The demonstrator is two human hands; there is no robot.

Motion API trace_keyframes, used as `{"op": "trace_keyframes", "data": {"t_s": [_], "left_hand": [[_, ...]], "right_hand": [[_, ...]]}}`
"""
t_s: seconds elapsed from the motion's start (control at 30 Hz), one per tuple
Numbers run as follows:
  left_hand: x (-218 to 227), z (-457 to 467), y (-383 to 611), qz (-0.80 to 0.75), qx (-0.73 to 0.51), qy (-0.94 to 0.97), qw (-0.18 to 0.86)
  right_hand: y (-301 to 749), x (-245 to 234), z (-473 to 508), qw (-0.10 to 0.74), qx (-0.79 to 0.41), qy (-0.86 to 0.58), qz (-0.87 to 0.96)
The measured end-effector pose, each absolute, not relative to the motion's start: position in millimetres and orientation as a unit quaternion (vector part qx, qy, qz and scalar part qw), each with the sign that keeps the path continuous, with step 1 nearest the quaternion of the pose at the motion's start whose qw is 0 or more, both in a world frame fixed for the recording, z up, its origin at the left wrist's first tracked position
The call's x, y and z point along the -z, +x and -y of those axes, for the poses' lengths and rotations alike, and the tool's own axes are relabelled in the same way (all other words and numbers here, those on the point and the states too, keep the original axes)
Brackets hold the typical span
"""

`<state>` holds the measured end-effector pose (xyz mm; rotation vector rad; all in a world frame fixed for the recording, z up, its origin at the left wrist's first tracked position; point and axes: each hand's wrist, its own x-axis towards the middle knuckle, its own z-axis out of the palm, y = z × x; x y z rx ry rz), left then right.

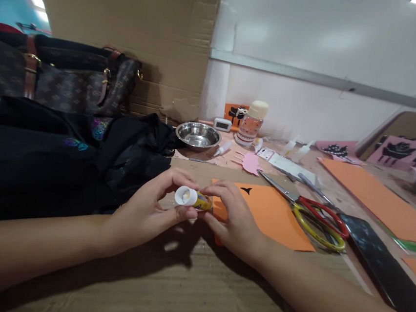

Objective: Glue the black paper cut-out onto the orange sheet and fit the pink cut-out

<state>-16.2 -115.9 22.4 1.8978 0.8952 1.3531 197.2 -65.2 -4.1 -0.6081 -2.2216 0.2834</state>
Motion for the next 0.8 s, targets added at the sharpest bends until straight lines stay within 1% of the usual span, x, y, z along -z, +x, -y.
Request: {"op": "trace_keyframes", "data": {"t_s": [0.1,0.23,0.43,0.6,0.7,0.8], "left_hand": [[-22.7,116.4,-15.6,-0.345,-0.505,0.712,0.344],[-25.9,116.6,-16.6,-0.346,-0.508,0.717,0.328],[-26.7,114.3,-20.3,-0.324,-0.488,0.755,0.293],[-22.3,114.8,-19.3,-0.352,-0.492,0.728,0.322],[-21.0,115.5,-18.8,-0.353,-0.485,0.728,0.331],[-21.8,114.8,-19.3,-0.361,-0.491,0.719,0.334]], "right_hand": [[197.6,3.9,67.6,0.392,-0.111,-0.254,0.877],[199.9,2.3,71.7,0.387,-0.114,-0.271,0.874],[202.4,1.4,72.8,0.359,-0.134,-0.238,0.893],[197.7,1.7,69.4,0.387,-0.132,-0.252,0.877],[196.8,2.7,68.7,0.387,-0.129,-0.271,0.872],[198.5,4.0,70.2,0.39,-0.152,-0.284,0.863]]}}
